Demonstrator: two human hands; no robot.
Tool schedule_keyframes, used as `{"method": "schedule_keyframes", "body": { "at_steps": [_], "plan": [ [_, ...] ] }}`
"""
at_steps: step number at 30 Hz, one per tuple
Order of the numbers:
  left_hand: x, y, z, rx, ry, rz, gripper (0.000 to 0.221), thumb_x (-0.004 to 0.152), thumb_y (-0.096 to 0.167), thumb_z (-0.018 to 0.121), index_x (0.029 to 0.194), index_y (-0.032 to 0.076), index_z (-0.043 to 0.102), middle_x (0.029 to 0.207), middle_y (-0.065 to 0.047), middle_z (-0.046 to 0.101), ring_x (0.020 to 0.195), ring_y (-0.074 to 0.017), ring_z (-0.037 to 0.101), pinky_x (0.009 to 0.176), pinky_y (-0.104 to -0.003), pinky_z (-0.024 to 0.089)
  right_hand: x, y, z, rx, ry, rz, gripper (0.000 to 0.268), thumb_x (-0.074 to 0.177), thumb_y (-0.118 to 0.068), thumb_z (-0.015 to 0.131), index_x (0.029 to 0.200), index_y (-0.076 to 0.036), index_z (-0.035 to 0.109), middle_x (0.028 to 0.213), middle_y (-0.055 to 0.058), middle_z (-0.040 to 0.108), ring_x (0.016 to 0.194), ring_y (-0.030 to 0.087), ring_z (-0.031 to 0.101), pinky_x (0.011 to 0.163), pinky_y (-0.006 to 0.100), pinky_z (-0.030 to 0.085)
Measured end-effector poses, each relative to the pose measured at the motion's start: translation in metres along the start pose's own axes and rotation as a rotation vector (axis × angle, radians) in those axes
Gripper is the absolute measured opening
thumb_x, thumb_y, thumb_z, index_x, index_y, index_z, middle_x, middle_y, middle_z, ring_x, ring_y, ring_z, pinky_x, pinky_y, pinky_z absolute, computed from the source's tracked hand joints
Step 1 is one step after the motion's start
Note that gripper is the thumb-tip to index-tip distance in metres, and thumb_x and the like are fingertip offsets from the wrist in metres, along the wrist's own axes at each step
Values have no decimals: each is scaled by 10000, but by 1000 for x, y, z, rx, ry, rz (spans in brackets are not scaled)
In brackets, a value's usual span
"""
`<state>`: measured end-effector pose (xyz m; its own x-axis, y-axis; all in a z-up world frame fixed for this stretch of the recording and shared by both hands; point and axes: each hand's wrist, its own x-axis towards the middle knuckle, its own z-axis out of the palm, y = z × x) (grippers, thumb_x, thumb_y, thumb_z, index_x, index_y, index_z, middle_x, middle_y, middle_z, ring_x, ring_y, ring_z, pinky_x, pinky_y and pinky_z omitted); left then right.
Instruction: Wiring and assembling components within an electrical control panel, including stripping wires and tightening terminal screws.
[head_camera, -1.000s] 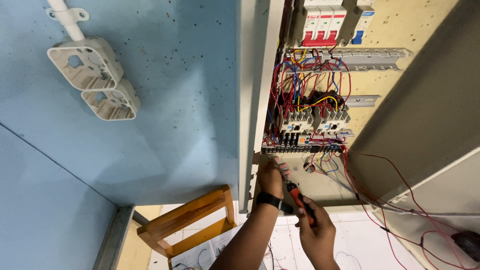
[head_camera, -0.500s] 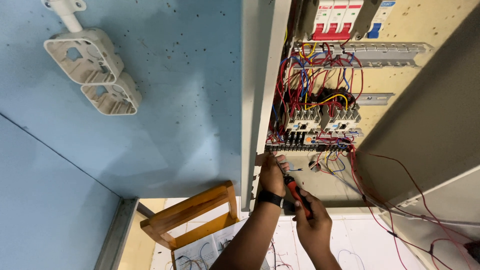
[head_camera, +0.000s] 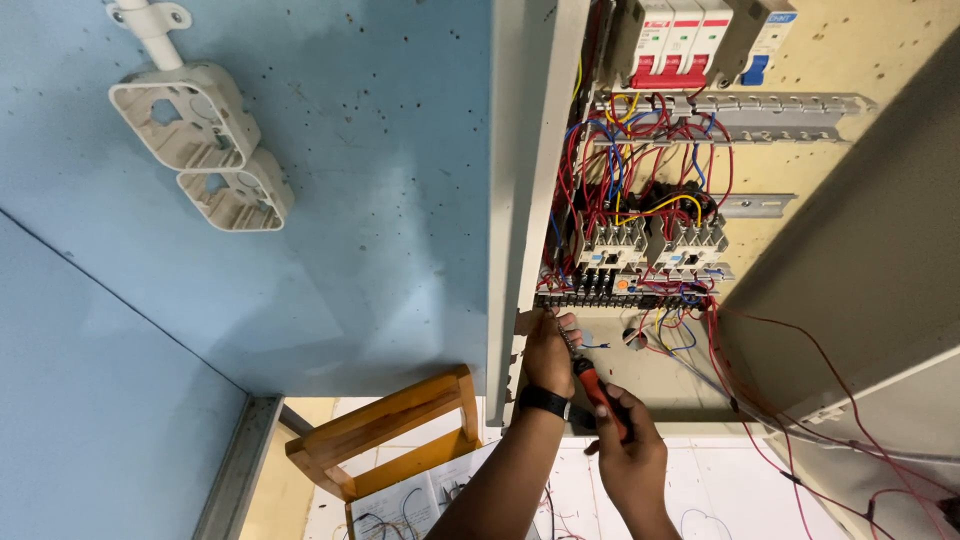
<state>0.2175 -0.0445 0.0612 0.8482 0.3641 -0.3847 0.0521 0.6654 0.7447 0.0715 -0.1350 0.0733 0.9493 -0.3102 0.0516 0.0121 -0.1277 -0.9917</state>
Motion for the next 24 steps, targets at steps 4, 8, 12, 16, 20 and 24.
{"method": "schedule_keyframes", "body": {
  "at_steps": [4,8,12,16,20,24],
  "plan": [
    [-3,7,-5,124,-24,0,423,1004,346,429,1239,93,674,1157,-104,774,742,-156,653,659,-244,531,0,-26,9,351,-63,334,334,1030,-166,496,1317,-15,578,957,252,679,603,325,635,388,365,417],
    [-23,24,-7,199,-76,-98,495,992,434,388,1351,187,624,1302,-58,738,891,-190,650,849,-300,481,-8,-45,14,434,-62,386,261,1027,-184,530,1155,-21,688,601,114,470,463,176,410,341,298,288],
    [-56,34,-16,229,-101,-63,451,1050,371,365,1344,185,653,1160,-96,774,874,-220,704,727,-317,518,1,3,5,-430,-57,-342,529,897,-225,657,1404,-84,613,1327,132,712,1204,245,695,1022,346,513],
    [-103,49,-32,61,-147,-148,433,1005,250,493,1341,31,655,1066,-141,753,761,-188,631,683,-308,541,2,15,7,-889,96,-811,525,896,-56,562,1404,-181,611,1235,103,681,890,371,670,691,486,552],
    [-110,55,-44,249,-361,61,228,990,244,560,813,111,615,777,-31,621,735,-158,577,673,-295,449,-1,-3,4,-896,96,-835,564,848,-10,570,1365,-230,616,1184,96,667,894,334,625,716,451,537],
    [-87,34,-60,-3,-490,-23,150,909,210,766,884,145,633,791,23,608,698,-119,571,631,-238,455,-28,-24,2,-166,-227,-271,657,863,-105,676,1481,-76,454,1361,119,579,1167,209,647,939,310,575]
  ]
}}
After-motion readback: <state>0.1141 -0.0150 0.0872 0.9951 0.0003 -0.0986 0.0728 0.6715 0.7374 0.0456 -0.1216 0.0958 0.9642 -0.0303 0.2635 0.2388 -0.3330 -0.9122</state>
